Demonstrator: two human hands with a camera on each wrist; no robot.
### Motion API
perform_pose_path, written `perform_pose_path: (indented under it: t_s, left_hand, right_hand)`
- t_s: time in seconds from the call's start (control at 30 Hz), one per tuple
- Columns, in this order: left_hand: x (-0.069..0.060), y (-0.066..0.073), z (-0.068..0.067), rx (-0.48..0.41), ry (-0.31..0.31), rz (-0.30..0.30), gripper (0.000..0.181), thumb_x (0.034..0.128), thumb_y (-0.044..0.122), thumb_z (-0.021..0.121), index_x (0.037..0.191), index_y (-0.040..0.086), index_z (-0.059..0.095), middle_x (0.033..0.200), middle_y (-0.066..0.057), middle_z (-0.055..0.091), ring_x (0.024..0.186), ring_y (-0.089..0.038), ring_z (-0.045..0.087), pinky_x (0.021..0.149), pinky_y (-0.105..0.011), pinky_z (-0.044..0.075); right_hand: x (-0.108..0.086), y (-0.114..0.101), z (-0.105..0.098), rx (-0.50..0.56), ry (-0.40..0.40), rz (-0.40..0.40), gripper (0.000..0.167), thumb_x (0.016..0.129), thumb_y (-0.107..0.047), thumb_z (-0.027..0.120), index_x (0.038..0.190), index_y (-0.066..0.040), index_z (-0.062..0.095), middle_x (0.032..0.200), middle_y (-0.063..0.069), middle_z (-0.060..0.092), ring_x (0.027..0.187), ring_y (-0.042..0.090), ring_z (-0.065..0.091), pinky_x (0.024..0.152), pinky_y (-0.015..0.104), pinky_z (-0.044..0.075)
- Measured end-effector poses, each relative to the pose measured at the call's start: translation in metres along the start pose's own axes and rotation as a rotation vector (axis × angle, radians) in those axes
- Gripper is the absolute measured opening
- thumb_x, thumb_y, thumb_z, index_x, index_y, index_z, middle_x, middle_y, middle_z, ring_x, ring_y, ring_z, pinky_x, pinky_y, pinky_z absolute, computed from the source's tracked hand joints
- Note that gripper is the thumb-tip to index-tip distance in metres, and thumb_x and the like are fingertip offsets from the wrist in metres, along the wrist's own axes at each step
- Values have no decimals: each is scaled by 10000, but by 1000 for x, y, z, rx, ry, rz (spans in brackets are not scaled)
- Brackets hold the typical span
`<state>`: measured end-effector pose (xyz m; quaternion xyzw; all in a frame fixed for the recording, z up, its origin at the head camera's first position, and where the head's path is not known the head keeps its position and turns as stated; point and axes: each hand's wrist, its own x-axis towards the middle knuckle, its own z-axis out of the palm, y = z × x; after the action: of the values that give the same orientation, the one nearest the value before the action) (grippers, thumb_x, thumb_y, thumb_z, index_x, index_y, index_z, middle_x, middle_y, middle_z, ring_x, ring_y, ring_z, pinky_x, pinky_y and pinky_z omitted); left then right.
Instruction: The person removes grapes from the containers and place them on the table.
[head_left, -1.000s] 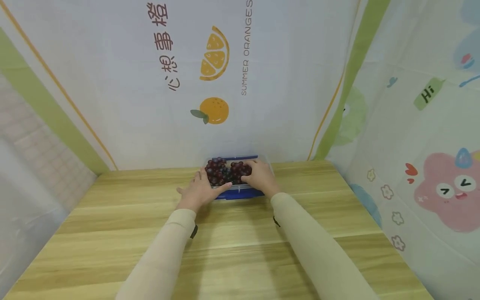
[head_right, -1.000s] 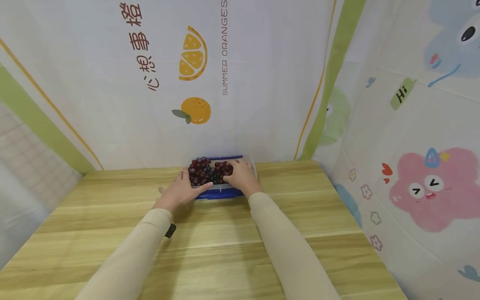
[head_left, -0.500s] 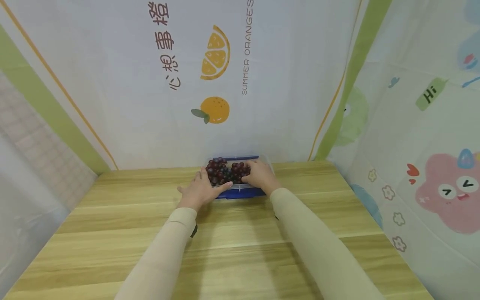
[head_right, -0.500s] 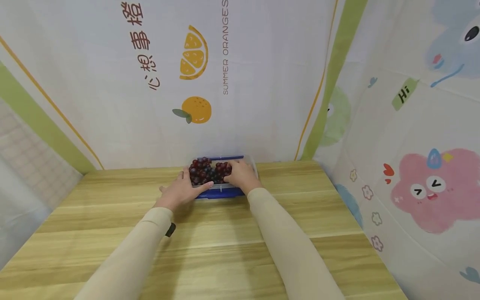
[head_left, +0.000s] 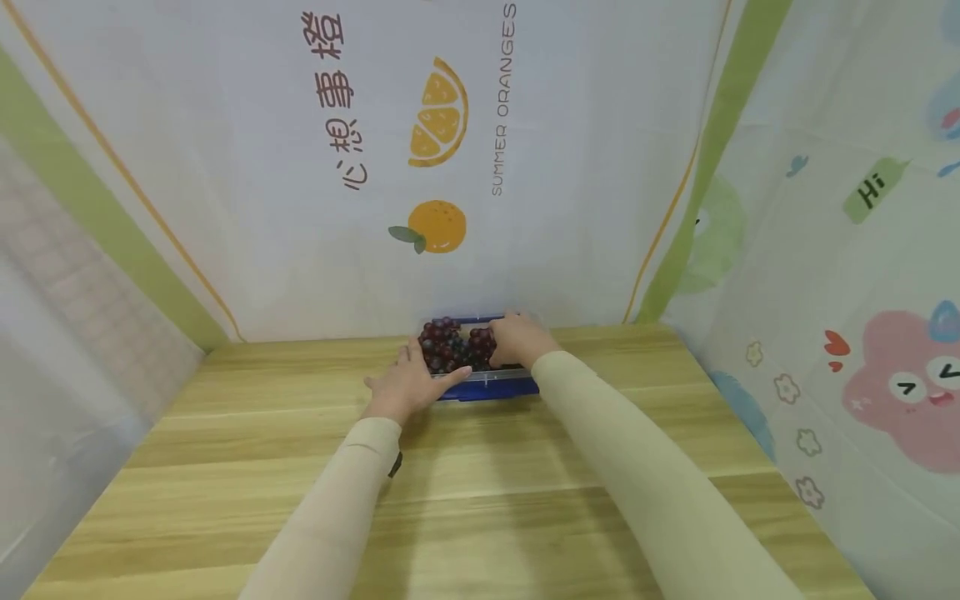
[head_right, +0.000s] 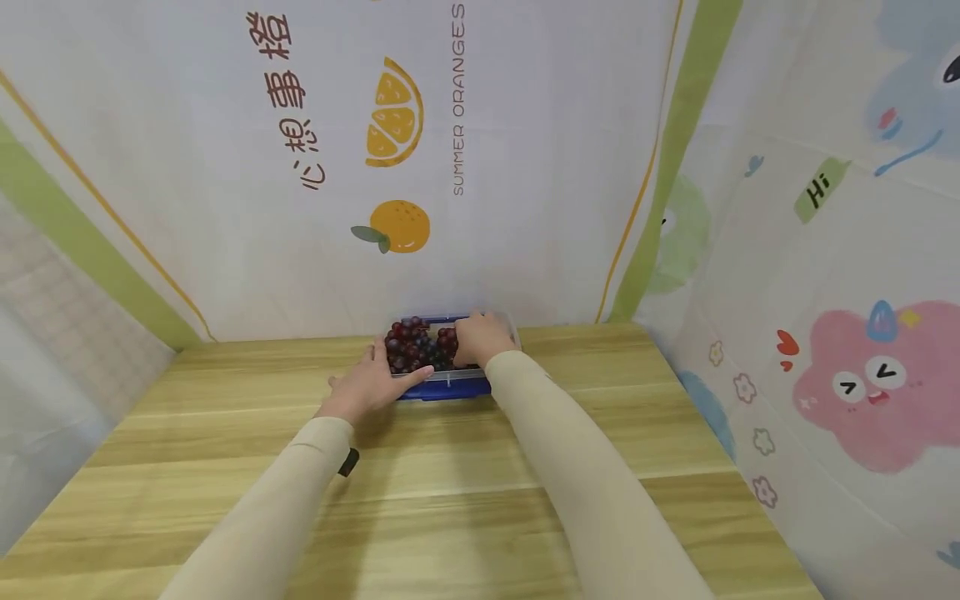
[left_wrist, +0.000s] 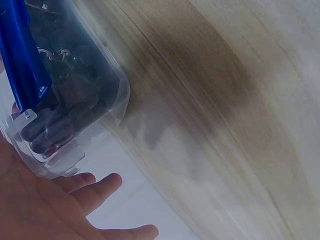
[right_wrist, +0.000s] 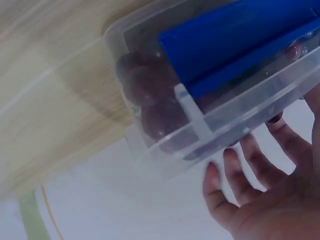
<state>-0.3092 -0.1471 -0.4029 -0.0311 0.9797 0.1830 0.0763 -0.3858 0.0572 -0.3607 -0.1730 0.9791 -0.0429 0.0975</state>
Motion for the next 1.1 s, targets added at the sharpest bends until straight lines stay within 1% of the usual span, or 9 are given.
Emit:
perform_pose_path:
  t_s: [0.07, 0.2, 0.3, 0.47, 0.53, 0.67, 0.77, 0.9, 1.1]
  left_hand:
    - [-3, 1, 0, -8, 2, -6, 1364, 848, 993, 380, 1708, 22, -43, 1779, -268, 89, 1540, -565, 363, 1145, -914, 127]
    - [-7, 4, 2, -21, 7, -10, 1370, 842, 996, 388, 1709, 32, -54, 1783, -259, 87, 1556, -552, 343, 1151, -910, 118]
    - [-10, 5, 3, -26, 15, -14, 1368, 839, 998, 392, 1712, 46, -58, 1787, -245, 87, 1572, -532, 329, 1162, -902, 117]
    - [-16, 6, 5, -32, 29, -17, 1358, 845, 990, 402, 1713, 50, -53, 1789, -238, 91, 1585, -515, 316, 1166, -898, 123]
    - [-17, 6, 7, -31, 35, -19, 1363, 841, 994, 400, 1714, 45, -43, 1787, -242, 99, 1581, -515, 325, 1163, -899, 132]
    - [-16, 5, 10, -27, 37, -20, 1377, 827, 1009, 385, 1715, 42, -31, 1786, -244, 107, 1559, -529, 359, 1158, -902, 140]
    - [-15, 4, 10, -29, 34, -14, 1375, 830, 1007, 385, 1714, 40, -33, 1785, -246, 103, 1540, -544, 382, 1152, -906, 140]
    - [-13, 3, 9, -28, 31, -11, 1373, 830, 1007, 385, 1715, 44, -34, 1786, -242, 101, 1530, -547, 396, 1151, -906, 143]
    - [-8, 1, 9, -38, 26, -9, 1394, 810, 1025, 380, 1715, 56, -50, 1789, -237, 92, 1542, -536, 384, 1150, -909, 134]
  right_hand:
    - [-2, -1, -1, -23, -9, -13, 690, 945, -345, 816, 1542, -112, 562, 1549, 147, 588, 1407, 369, 584, 1195, 531, 480]
    - [-4, 0, 0, 8, -21, -33, 742, 955, -336, 799, 1577, -70, 496, 1510, 140, 633, 1320, 333, 663, 1098, 511, 565]
    - [-5, 2, 0, -7, 11, -58, 679, 955, -346, 788, 1533, -81, 550, 1437, 111, 687, 1259, 308, 694, 1072, 498, 579]
    - [-8, 4, 1, -68, 70, -108, 520, 945, -289, 778, 1410, -94, 648, 1224, 67, 759, 1045, 248, 731, 950, 450, 619]
    - [-11, 3, 1, -95, 66, -119, 491, 944, -265, 770, 1391, -94, 659, 1192, 67, 760, 990, 235, 727, 910, 440, 621]
    - [-14, 0, 0, -124, 50, -121, 455, 949, -243, 759, 1375, -113, 670, 1188, 54, 755, 964, 213, 717, 862, 419, 617]
    - [-12, -1, -2, -84, 59, -122, 348, 939, -208, 770, 1265, -108, 696, 1121, 49, 744, 933, 206, 690, 810, 400, 604]
    - [-8, -3, -6, -15, 82, -120, 231, 931, -161, 783, 1125, -87, 682, 1081, 72, 712, 920, 225, 653, 799, 407, 588]
    - [-7, -4, -15, 56, 78, -144, 200, 949, -96, 762, 1110, -59, 649, 1072, 107, 683, 893, 233, 618, 787, 389, 546]
